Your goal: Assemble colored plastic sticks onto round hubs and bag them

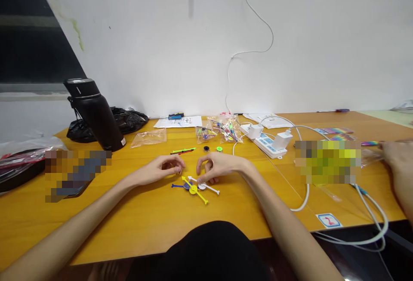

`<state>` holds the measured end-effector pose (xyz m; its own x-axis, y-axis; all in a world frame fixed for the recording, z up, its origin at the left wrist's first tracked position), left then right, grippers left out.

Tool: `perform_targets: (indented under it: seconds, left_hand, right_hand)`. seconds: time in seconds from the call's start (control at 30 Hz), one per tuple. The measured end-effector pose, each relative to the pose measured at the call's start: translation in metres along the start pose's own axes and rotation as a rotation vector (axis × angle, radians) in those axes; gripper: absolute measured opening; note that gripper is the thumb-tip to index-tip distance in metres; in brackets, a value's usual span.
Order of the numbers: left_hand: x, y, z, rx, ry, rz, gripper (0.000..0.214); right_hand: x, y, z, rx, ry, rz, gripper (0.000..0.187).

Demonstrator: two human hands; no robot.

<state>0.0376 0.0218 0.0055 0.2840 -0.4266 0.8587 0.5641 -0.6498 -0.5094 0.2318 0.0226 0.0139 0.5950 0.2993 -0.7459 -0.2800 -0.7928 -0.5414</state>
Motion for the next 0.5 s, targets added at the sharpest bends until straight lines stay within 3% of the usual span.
perform_targets:
  seconds: [0.23, 0.5]
  left_hand:
    - [-0.003, 0.000, 0.001, -0.002, 0.000, -0.028, 0.024]
    - [-0.001, -0.001, 0.001, 0.012, 0.004, -0.048, 0.023]
  right_hand:
    - [0.002, 0.000, -0.001, -0.005, -0.010, 0.035, 0.032]
    - [0.003, -0.009, 0.001, 0.169, 0.000, -0.080, 0.021]
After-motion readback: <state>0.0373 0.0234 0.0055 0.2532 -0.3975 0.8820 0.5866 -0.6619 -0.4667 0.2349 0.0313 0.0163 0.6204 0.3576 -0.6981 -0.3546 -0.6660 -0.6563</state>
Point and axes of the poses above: each hand's wrist, its own z-axis towards the middle knuckle, its own y-axis out of the palm, x = y × z, the point moved 6 cm from there along z, towards the middle knuckle, and after that the axes turned 8 degrees about -x, right-handed, at the moved point
